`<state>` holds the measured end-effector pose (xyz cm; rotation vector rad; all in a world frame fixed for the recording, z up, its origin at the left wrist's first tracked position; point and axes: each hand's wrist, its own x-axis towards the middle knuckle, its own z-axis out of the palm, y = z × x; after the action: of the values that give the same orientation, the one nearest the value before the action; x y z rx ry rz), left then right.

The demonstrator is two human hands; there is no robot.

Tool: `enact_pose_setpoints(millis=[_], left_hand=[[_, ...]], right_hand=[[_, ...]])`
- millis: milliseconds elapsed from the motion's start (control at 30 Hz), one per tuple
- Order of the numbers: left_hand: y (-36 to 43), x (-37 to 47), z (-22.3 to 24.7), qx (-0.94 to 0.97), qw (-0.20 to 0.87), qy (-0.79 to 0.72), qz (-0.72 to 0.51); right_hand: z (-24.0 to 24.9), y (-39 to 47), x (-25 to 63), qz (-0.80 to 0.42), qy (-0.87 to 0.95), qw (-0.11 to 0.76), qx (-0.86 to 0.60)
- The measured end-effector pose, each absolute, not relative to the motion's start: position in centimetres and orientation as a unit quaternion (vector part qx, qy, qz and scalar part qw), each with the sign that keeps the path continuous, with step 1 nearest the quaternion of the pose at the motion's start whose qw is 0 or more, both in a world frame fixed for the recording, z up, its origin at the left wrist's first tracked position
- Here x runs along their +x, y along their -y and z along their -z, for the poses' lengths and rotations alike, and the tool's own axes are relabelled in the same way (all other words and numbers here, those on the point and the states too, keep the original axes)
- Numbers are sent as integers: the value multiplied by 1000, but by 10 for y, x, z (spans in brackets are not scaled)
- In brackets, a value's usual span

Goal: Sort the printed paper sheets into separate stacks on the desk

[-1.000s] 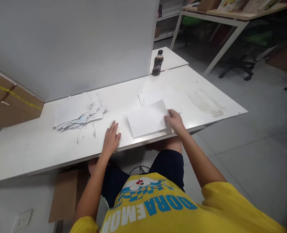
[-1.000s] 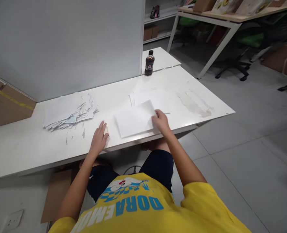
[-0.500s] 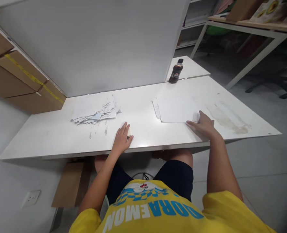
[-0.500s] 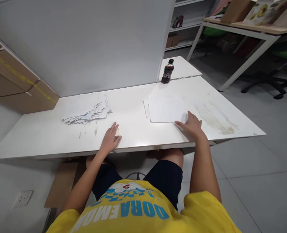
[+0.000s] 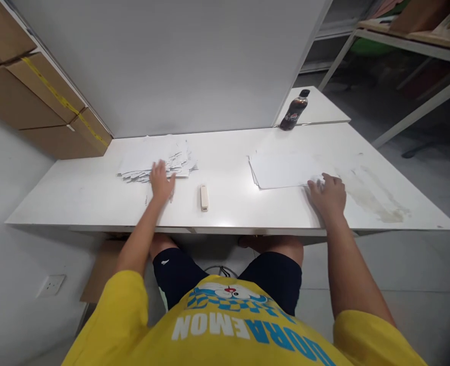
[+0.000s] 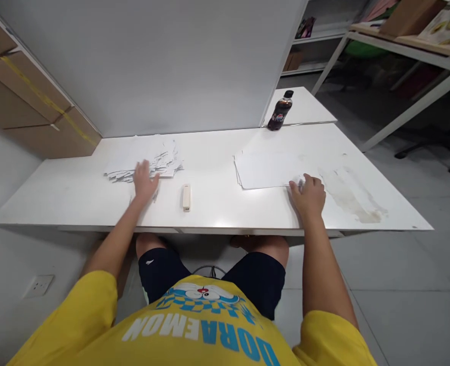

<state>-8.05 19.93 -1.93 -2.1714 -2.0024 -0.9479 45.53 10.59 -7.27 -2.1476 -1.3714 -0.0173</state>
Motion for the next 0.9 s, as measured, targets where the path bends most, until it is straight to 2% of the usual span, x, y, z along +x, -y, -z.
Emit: enact_pose_setpoints(millis=[167,333,400,533,600,700,767,833,900], left_hand=[[-252,-126,-6,-780,52,584,218],[-223,-100,-20,-838,65,503,199],[-193,-71,-23,-858,61,472,195],[-124,-4,-23,-934,-4,323,151],[-98,20,-20,-967,-68,215,114],[-88,28,-15,-981,-133,84,112],[-102,13,-12,-980,-128,68,138],[-129,-14,-9,-969,-90,151,175],[-162,-47,-5,-911,-40,330,242]], right_hand=[[76,-79,442,-7,453,397,-798],[72,-39,376,-61,376,505,-775],[62,-26,333,-176,386,536,-730],[33,-20,248,-529,400,520,-538],[22,-26,222,-600,368,519,-485],[17,-36,212,-583,320,530,-526],[20,-38,224,-547,314,522,-574],[26,-36,244,-519,316,503,-614],[33,-30,267,-503,309,487,-644]])
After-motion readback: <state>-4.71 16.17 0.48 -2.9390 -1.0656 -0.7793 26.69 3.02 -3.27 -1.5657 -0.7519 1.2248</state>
